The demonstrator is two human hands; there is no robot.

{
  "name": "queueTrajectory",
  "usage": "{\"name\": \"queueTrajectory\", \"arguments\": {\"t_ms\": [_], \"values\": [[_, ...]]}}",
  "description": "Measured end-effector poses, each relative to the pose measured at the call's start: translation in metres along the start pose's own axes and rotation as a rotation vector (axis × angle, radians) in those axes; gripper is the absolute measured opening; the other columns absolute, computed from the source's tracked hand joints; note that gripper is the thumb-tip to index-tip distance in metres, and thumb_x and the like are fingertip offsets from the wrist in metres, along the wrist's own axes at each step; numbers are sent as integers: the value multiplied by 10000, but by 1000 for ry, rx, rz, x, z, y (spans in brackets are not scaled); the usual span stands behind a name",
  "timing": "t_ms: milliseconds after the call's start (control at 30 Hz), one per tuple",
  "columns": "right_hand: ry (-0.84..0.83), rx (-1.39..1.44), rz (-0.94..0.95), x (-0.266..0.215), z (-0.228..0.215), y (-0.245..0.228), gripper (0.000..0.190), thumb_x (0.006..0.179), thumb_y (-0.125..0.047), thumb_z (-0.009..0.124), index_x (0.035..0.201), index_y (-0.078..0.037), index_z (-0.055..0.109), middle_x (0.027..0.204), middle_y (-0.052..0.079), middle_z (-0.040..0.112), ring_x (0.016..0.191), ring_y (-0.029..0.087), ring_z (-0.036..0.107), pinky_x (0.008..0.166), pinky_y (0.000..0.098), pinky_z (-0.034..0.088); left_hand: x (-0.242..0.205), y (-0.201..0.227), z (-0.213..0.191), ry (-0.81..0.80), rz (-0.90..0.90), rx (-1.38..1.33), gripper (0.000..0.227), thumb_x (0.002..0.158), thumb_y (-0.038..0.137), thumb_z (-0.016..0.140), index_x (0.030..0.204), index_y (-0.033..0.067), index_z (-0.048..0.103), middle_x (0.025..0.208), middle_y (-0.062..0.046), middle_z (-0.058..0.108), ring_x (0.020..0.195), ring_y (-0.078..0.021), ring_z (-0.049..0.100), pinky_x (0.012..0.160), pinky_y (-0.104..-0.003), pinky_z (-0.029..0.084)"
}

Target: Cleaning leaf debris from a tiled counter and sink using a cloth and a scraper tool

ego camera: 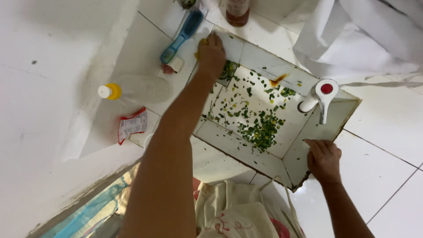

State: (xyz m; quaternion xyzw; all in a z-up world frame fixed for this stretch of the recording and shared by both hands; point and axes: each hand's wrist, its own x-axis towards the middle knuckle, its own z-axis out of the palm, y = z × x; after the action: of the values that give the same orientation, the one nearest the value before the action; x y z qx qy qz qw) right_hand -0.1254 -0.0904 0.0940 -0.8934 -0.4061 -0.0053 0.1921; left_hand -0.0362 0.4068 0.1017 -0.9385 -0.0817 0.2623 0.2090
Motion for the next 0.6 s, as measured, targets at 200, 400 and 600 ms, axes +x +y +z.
{"name": "queueTrajectory", "arguments": {"t_ms": [200,400,600], "values": [[127,-317,28,-24,36,21,254,849,-198,688,1061,-301,780,975,-74,728,1046,190,644,854,339,384,5,39,171,75,-67,-30,330,886,335,629,930,22,724,855,-245,664,776,-467,675,423,-531,520],[72,-304,89,-33,41,23,289,794,-229,671,1051,-323,762,971,-77,730,1099,196,657,879,352,429,18,-4,79,378,91,-452,220,881,151,672,1078,70,727,876,-189,608,859,-449,674,632,-494,578],[97,-278,67,-19,32,16,200,838,-193,640,983,-271,754,955,-31,718,1093,219,655,887,364,419,50,45,10,747,-199,-678,291,765,7,716,1032,-7,602,967,-207,565,781,-411,689,637,-477,626]]}}
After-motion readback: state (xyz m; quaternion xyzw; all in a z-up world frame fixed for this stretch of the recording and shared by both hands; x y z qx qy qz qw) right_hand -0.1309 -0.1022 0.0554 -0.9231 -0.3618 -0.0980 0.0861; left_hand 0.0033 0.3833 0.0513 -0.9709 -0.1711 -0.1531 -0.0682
